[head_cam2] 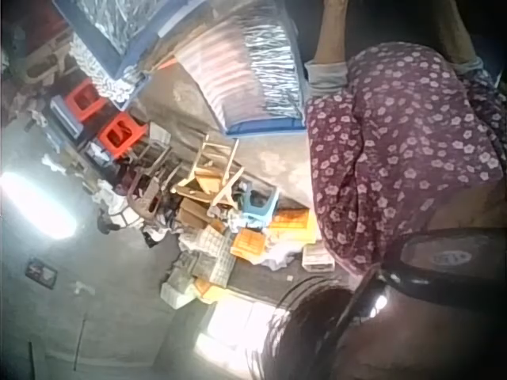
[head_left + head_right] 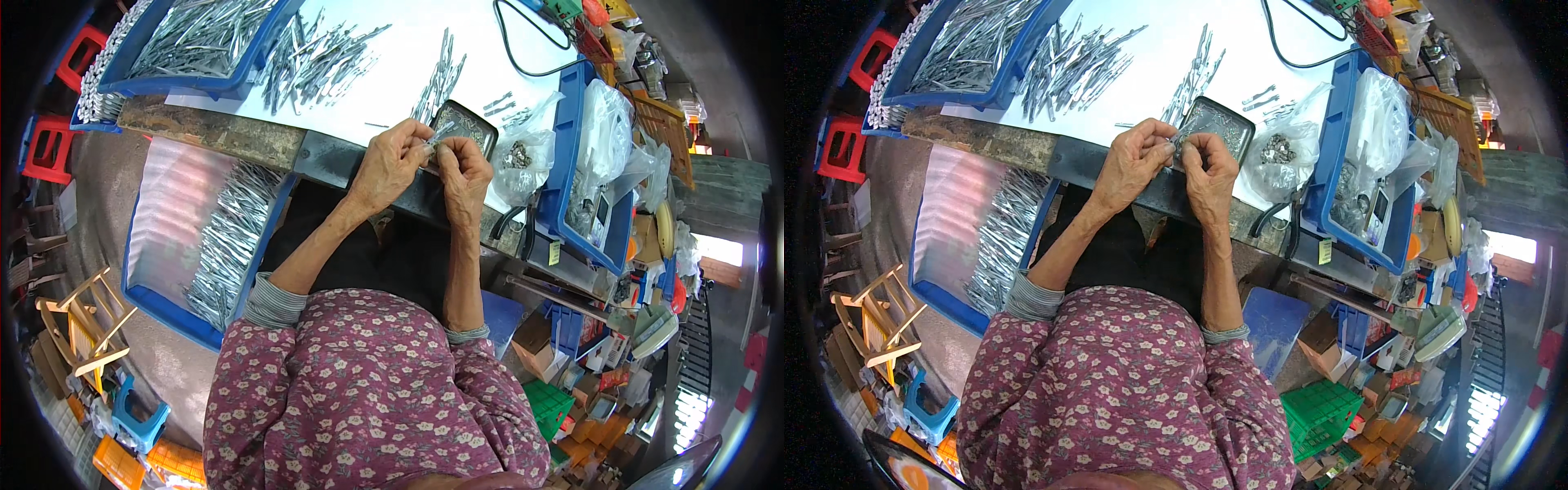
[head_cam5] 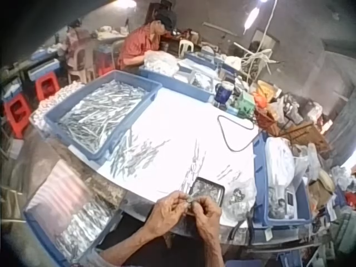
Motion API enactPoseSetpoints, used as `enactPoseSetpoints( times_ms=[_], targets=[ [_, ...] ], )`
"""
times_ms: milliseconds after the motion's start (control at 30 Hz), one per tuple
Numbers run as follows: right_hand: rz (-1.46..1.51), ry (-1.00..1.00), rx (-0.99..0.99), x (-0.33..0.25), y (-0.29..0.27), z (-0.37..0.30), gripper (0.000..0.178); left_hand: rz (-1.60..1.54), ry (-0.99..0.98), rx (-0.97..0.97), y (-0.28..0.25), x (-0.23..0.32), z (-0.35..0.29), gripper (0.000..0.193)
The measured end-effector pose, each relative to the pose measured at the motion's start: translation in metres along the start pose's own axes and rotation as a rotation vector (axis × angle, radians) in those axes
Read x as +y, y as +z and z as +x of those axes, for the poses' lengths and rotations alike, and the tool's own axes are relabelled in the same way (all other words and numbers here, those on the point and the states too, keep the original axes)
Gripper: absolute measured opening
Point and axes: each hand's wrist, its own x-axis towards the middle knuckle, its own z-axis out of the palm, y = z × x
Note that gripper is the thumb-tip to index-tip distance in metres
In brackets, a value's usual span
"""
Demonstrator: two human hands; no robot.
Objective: The worker is manually assembling small metal pins or rods into component housings at a manufacturing workbench.
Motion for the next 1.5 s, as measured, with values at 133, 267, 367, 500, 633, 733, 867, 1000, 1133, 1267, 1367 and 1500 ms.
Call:
enactPoseSetpoints(
  times_ms=[133, 267, 367, 500, 633, 733, 867, 1000, 1133, 1267, 1367, 1500],
  targets=[
    [0.009, 0.005, -0.003, -0.0005, 0.0005, -0.0001, 0.007, 0.003, 0.013, -0.001, 0.0002, -0.0016, -0.0003, 0.015],
    [0.019, -0.001, -0.005, 0.0011, 0.0002, 0.0002, 0.007, 0.016, 0.034, 0.006, 0.0009, -0.0028, -0.0009, 0.015],
    [0.018, -0.011, -0.001, 0.0023, 0.0002, 0.0, 0.007, 0.027, 0.052, 0.013, 0.0011, -0.0032, -0.0022, 0.015],
    [0.034, -0.001, -0.011, 0.0024, -0.0007, 0.0005, 0.007, 0.014, 0.089, 0.03, 0.0021, -0.0058, -0.0041, 0.014],
    [0.051, 0.004, -0.014, 0.0021, -0.0007, -0.0012, 0.007, 0.008, 0.093, 0.038, 0.0018, -0.0034, -0.0051, 0.014],
    [0.059, -0.001, -0.006, 0.0019, -0.001, -0.0007, 0.007, -0.001, 0.088, 0.023, 0.0017, -0.0047, -0.0046, 0.013],
    [0.028, -0.023, -0.022, 0.0017, -0.0012, -0.0012, 0.008, 0.009, 0.066, 0.011, 0.0008, -0.0036, -0.005, 0.015],
    [0.023, -0.016, -0.015, 0.0014, -0.0005, -0.0012, 0.008, 0.001, 0.053, -0.012, -0.0006, -0.0047, -0.0047, 0.017],
    [0.027, -0.021, -0.005, 0.0004, -0.0005, -0.0017, 0.007, 0.021, 0.047, 0.009, 0.0004, 0.0008, -0.0046, 0.014],
    [0.037, -0.003, -0.003, -0.0002, -0.0001, -0.0014, 0.007, 0.023, 0.037, 0.014, 0.0003, 0.0007, -0.0038, 0.015],
    [0.02, -0.011, 0.007, 0.0023, -0.0005, -0.0014, 0.007, 0.03, 0.037, 0.017, 0.0006, -0.0004, -0.0032, 0.015],
    [0.041, -0.026, 0.018, 0.0005, 0.0, -0.0025, 0.007, 0.054, 0.045, 0.029, 0.0019, 0.0014, -0.0033, 0.014]
  ],
)
